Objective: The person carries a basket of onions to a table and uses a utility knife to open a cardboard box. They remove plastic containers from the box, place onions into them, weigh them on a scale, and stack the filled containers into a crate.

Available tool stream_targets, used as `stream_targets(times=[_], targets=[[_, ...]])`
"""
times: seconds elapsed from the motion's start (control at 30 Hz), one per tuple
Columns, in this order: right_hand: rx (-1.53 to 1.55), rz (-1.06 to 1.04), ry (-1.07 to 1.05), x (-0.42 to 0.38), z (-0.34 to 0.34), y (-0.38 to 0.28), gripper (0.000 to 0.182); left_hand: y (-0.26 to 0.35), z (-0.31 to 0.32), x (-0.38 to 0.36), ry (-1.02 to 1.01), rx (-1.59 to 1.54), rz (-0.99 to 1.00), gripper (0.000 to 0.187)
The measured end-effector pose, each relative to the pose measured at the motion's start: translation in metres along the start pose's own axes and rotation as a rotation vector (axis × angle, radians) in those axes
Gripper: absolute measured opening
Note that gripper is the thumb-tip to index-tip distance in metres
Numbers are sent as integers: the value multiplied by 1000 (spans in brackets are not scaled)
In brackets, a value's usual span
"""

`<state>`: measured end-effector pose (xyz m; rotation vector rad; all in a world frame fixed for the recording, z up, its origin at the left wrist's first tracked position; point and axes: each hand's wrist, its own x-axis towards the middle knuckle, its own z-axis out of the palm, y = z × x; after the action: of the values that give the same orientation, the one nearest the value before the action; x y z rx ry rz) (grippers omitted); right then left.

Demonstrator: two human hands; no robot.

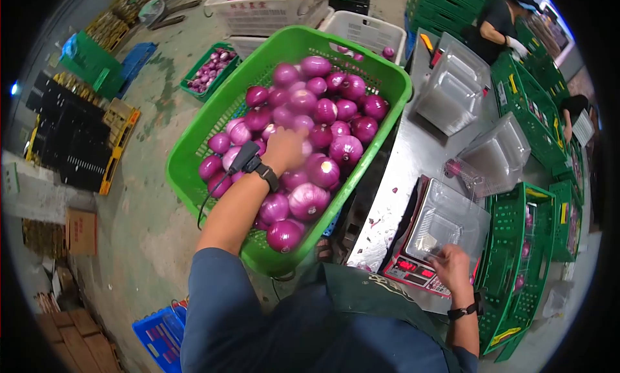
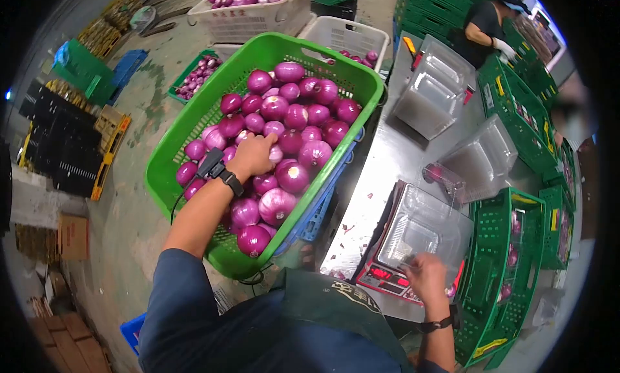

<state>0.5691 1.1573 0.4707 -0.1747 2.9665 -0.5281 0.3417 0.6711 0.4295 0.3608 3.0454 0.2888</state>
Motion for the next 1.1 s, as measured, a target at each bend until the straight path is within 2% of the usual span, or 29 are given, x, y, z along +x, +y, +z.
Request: stream_targets(times=[0.07,0.1,0.17,0.2,0.23,0.33,0.43,0.53,0.6,0.67,0.7,0.73,0.77,0.8,0.87,0.9,0.93,1.0,1.1], targets=[[19,-5,-19,-8,-1,-22,30,0,10,3,0,33,6,46],[25,-8,-32,-7,-9,-38,32,3,10,4,-14,32,-36,58],[41,-13,-87,-1,-20,-58,38,-4,12,6,-15,-3,-7,59],[89,-43,-38,4,-23,-69,39,-7,9,4,-14,-20,4,60],[137,-74,11,11,-26,-80,39,-11,3,2,-28,-54,30,52],[254,-117,145,33,-24,-103,39,-12,-13,-6,73,-161,24,65],[454,-113,213,62,-21,-133,40,-13,-48,-12,-7,-322,-48,62],[611,-142,226,94,-17,-170,52,-12,-59,-13,-95,-946,8,54],[662,-252,262,115,-20,-207,61,30,-89,-26,-273,-1256,9,48],[683,-406,317,133,-24,-236,67,71,-104,-38,-344,-1401,87,48],[620,-499,357,144,-18,-235,68,81,-101,-37,-430,-1324,149,44],[555,-593,399,152,-11,-232,70,89,-102,-38,-386,-1228,253,41],[630,-581,374,151,-11,-227,65,88,-108,-36,-461,-1323,168,41],[768,-469,343,148,-10,-221,63,83,-113,-32,-535,-1415,83,41],[1039,-228,277,130,-7,-205,58,52,-95,-8,-41,-949,114,39],[1152,-113,227,122,-9,-192,55,39,-92,-2,88,-691,56,35],[1263,5,175,114,-11,-176,53,16,-62,11,159,-554,116,32],[1264,111,213,98,-11,-152,49,-8,-20,19,111,-356,268,43],[1265,166,326,71,3,-115,43,1,-6,15,-21,-340,193,67]])
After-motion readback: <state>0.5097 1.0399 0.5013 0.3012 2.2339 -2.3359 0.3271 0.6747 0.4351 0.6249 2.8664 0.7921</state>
